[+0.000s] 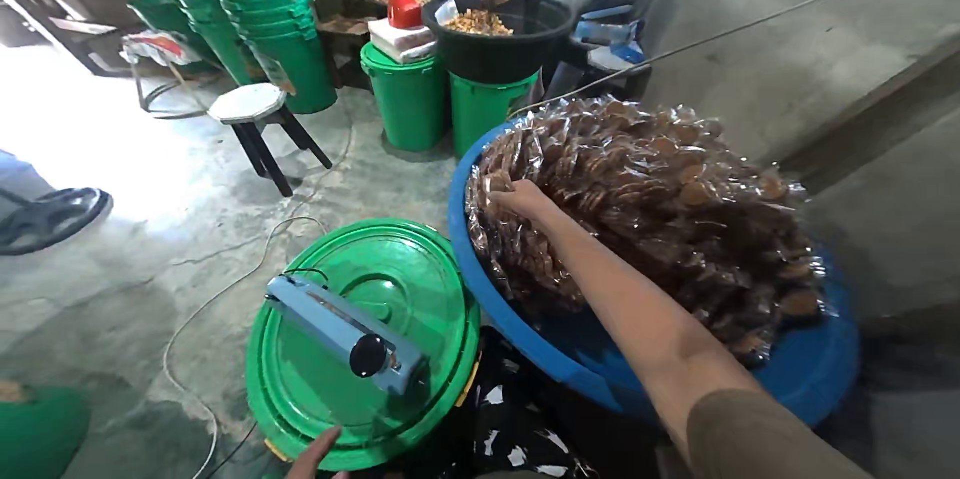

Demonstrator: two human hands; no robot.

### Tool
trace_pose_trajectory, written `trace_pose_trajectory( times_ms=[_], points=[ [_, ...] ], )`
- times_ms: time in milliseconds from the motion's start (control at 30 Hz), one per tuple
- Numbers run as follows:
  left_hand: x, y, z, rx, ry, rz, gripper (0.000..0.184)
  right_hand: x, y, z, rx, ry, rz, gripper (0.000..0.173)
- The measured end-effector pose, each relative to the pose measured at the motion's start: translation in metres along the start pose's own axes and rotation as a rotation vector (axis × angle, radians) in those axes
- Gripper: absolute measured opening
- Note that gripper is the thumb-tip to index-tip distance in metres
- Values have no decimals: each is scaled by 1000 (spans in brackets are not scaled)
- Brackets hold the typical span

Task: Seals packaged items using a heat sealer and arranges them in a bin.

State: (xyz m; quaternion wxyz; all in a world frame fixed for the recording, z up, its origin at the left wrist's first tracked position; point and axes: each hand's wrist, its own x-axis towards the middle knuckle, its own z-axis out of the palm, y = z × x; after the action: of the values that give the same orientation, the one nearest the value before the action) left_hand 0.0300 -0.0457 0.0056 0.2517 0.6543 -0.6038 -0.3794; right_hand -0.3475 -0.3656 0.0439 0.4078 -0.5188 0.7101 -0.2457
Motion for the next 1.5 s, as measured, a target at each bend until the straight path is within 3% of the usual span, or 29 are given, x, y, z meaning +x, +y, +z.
trace_pose_trajectory(
  times_ms=[67,167,267,300,333,367,400,467,567,633,767,833,867,900,967,1067,1167,1233,1300,1400,1500],
  points=[
    [9,22,16,-126,-49,123,43,-4,-3,3,5,28,-17,49],
    [16,52,35,-482,-207,205,49,-67,-4,8,269,173,-225,50],
    [29,70,61,-992,-470,87,96,-156,20,64,412,180,-585,42],
    [34,70,71,-1136,-515,7,99,-181,36,88,395,94,-665,41],
    [38,70,80,-1263,-498,-86,87,-203,49,108,338,-28,-703,41],
    [40,71,87,-1363,-413,-204,59,-218,58,123,266,-165,-723,46],
    [42,72,92,-1430,-274,-332,44,-227,64,131,193,-303,-729,57],
    [43,55,98,-1351,-102,-373,31,-233,65,133,210,-549,-556,64],
    [39,25,96,-953,-6,-267,70,-228,48,137,506,-653,-54,29],
    [39,18,89,-853,33,-245,73,-213,41,157,455,-564,69,18],
    [61,4,74,-748,319,-200,61,-178,14,212,186,-346,-192,25],
    [77,-9,65,-697,418,-229,59,-163,11,236,115,-280,-438,20],
    [84,-15,61,-686,438,-261,58,-153,13,244,37,-277,-545,30],
    [90,-20,57,-692,443,-290,58,-142,14,250,-57,-295,-597,38],
    [101,-23,49,-728,445,-320,57,-126,-8,249,-259,-340,-528,33],
    [115,-26,33,-766,483,-313,61,-121,-65,222,-257,-468,-407,39],
    [129,-33,17,-752,484,-313,67,-143,-92,195,-474,-700,-619,49],
    [133,-31,10,-740,452,-329,68,-162,-82,197,-762,-727,-710,66],
    [129,-30,4,-745,456,-336,69,-169,-55,213,-790,-607,-782,73],
    [117,-42,-2,-813,522,-351,72,-172,-22,237,-531,-374,-1019,57],
    [120,-54,-2,-980,559,-463,68,-168,-12,238,-459,-334,-1099,49]
  ],
)
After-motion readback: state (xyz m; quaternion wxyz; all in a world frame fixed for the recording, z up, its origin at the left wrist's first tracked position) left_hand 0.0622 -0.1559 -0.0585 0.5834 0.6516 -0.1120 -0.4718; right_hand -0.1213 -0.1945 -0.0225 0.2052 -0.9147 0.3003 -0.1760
